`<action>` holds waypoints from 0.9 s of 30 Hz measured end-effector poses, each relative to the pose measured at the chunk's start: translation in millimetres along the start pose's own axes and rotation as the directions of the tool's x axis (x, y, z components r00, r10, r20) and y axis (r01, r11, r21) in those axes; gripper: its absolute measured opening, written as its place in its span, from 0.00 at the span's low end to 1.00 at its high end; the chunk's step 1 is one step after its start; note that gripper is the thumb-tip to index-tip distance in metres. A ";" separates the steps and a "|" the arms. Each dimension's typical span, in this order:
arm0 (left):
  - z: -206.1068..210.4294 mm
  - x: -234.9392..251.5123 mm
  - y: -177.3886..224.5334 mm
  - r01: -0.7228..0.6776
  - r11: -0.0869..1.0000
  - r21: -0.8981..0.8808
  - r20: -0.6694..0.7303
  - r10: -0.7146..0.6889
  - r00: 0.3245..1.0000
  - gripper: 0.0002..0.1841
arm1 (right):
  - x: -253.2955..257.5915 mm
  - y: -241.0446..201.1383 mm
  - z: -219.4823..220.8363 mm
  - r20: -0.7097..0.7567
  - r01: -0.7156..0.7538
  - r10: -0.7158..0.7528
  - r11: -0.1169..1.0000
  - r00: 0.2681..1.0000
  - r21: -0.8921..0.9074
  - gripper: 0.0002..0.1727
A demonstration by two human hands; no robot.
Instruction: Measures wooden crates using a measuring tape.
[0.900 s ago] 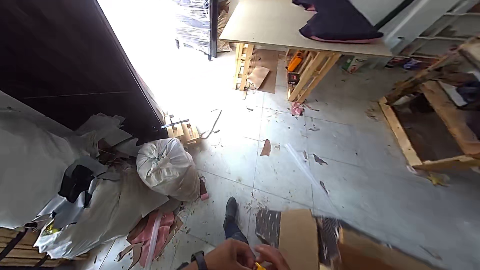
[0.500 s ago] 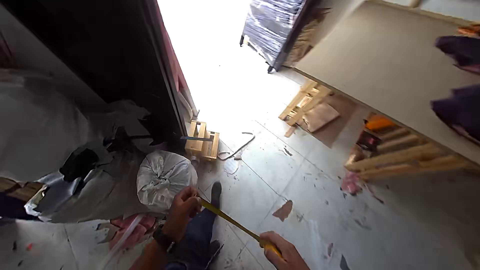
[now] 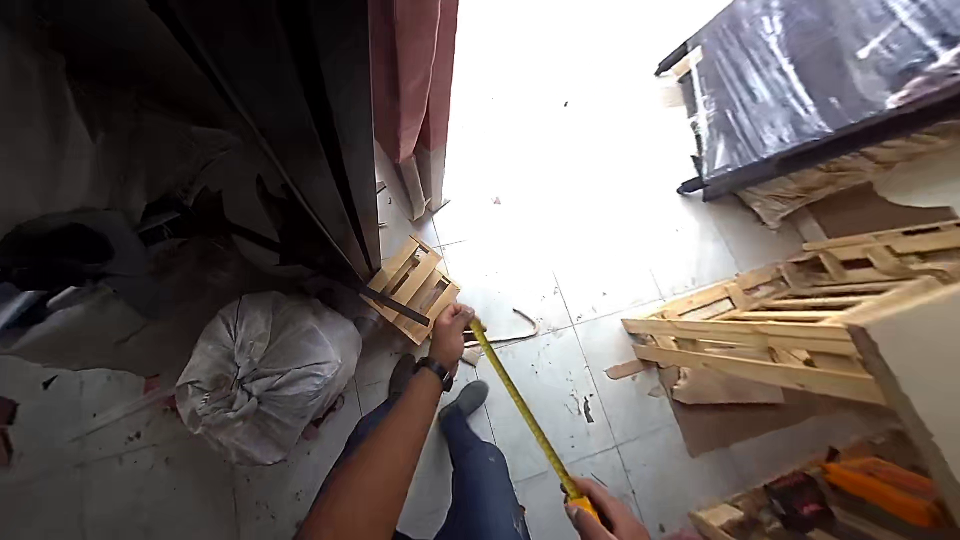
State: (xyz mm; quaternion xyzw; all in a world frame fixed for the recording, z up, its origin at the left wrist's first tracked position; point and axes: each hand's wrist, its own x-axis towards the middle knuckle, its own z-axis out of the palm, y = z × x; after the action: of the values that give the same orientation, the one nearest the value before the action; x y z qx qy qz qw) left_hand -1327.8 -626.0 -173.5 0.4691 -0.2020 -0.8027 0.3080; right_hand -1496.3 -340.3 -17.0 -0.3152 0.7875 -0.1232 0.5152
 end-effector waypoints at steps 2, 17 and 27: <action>8.9 77.0 -16.8 -0.003 1.000 0.008 -0.101 0.004 0.995 0.15 | 89.1 3.1 -40.1 -0.028 -0.002 0.001 0.998 1.000 -0.069 0.20; -240.2 344.2 -160.7 0.332 0.942 0.057 -0.996 0.030 0.086 0.50 | 688.6 -53.8 -83.2 0.253 0.416 -0.338 0.616 0.907 -0.669 0.10; -204.3 392.6 -220.3 0.181 0.900 0.396 -0.892 0.330 0.309 0.40 | 748.7 3.9 -90.9 0.151 0.388 -0.358 0.867 0.922 -0.313 0.10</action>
State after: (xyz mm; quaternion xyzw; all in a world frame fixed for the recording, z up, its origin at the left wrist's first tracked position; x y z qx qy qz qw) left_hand -1361.0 -741.2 -653.1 0.8932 -0.1744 -0.2919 0.2942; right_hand -1781.1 -815.9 -528.5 -0.5498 0.6974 -0.0698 0.4544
